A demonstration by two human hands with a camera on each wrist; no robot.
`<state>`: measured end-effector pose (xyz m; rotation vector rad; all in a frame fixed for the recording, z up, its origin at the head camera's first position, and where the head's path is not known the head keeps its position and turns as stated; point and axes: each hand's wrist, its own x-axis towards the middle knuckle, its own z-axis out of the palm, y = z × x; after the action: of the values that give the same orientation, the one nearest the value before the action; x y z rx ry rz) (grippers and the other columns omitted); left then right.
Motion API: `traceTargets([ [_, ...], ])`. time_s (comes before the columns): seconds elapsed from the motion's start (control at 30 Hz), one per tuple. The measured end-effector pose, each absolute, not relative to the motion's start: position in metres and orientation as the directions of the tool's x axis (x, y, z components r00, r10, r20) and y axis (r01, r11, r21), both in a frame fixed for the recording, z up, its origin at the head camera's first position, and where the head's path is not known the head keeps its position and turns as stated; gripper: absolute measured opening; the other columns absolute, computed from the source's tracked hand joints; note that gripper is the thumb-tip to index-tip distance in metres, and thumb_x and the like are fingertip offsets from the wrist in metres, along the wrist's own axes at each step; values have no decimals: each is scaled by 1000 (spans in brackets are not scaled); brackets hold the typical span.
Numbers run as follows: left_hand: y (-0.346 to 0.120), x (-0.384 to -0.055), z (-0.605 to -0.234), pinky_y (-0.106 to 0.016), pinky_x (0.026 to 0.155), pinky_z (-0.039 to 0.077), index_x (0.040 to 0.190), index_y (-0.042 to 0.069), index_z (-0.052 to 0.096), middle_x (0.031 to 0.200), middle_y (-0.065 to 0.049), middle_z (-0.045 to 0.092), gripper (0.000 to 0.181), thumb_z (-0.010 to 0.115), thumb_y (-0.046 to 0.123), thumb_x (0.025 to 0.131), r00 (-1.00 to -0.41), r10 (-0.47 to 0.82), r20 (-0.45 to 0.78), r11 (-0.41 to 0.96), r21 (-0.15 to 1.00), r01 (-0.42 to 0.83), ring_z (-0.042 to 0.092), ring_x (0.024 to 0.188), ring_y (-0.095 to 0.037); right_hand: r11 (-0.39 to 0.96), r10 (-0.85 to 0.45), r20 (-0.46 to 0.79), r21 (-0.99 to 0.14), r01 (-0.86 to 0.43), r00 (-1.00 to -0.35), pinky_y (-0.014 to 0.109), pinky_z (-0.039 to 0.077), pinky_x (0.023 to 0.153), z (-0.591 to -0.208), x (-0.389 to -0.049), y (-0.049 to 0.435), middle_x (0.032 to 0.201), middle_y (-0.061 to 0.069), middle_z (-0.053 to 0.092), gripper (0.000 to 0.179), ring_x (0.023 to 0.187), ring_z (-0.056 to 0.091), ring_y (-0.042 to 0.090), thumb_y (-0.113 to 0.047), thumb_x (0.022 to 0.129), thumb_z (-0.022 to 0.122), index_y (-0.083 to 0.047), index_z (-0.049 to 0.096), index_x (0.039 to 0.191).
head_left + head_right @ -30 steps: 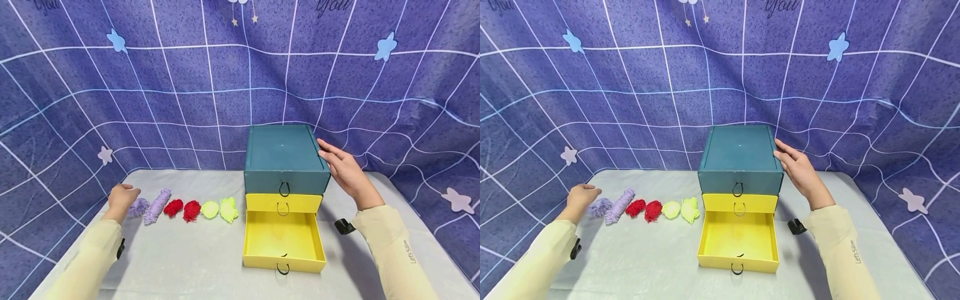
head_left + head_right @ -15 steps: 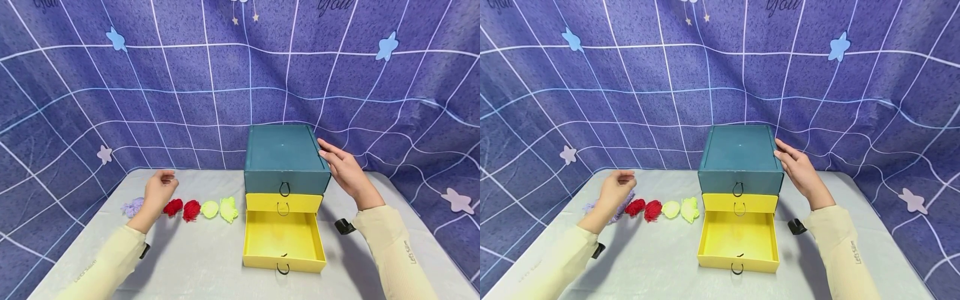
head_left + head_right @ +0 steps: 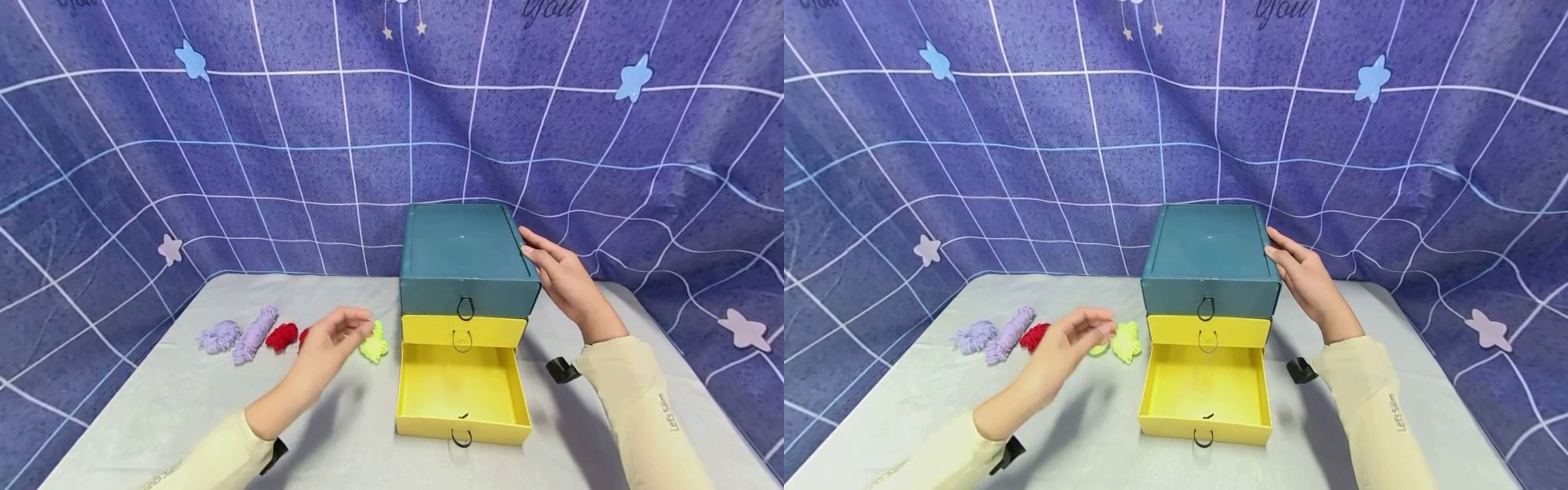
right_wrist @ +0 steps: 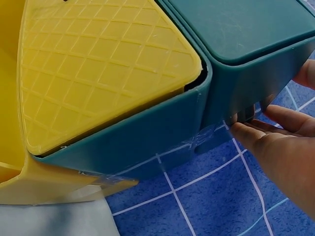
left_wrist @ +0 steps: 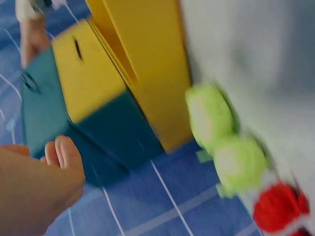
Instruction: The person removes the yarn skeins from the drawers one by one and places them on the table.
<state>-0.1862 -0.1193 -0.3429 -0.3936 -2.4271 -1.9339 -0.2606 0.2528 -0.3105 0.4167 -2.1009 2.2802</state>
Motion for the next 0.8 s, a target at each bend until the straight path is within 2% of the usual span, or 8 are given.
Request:
traceTargets([
  [0.17, -96, -160, -350, -31, 89, 53, 115, -3, 60, 106, -18, 64, 25, 59, 6, 92, -906, 422, 39, 89, 993, 84, 63, 97, -24, -77, -169, 199, -979, -188, -965, 13, 37, 101, -309, -260, 254, 160, 10, 12, 63, 144, 17, 15, -21, 100, 54, -5, 23, 151],
  [0.37, -78, -130, -368, -33, 86, 55, 113, -6, 58, 99, -14, 67, 24, 57, 6, 92, -803, 581, -132, 36, 990, -137, 65, 89, -20, -30, -166, 179, -984, -177, -970, 21, 26, 112, -309, -258, 254, 160, 9, 11, 63, 146, 10, 17, -25, 99, 55, -7, 23, 152],
  [0.5, -71, -119, -381, -28, 80, 56, 113, -11, 57, 97, -13, 69, 25, 55, 6, 94, -697, 686, -210, 10, 960, -280, 66, 84, -15, -26, -166, 175, -985, -173, -971, 21, 24, 113, -309, -258, 254, 161, 8, 10, 63, 146, 10, 16, -25, 100, 54, -7, 23, 152],
  [0.6, -65, -115, -391, -23, 77, 56, 114, -12, 57, 97, -12, 69, 27, 54, 7, 95, -624, 730, -281, 48, 931, -362, 65, 81, -10, -44, -167, 174, -985, -169, -970, 18, 29, 110, -310, -258, 254, 161, 8, 10, 63, 145, 12, 16, -24, 100, 54, -7, 23, 152],
  [0.67, -61, -114, -397, -22, 77, 56, 115, -11, 59, 97, -12, 70, 28, 54, 8, 96, -608, 725, -324, 101, 923, -371, 65, 81, -9, -52, -167, 175, -984, -168, -970, 16, 31, 107, -309, -258, 254, 161, 8, 10, 63, 145, 12, 16, -23, 100, 54, -7, 23, 152],
  [0.8, -51, -112, -409, -22, 76, 56, 110, -8, 63, 98, -16, 71, 25, 54, 10, 96, -638, 676, -369, 204, 925, -320, 65, 82, -8, -49, -167, 175, -984, -169, -970, 15, 32, 107, -308, -258, 253, 161, 8, 10, 63, 145, 12, 16, -24, 99, 55, -7, 23, 152],
])
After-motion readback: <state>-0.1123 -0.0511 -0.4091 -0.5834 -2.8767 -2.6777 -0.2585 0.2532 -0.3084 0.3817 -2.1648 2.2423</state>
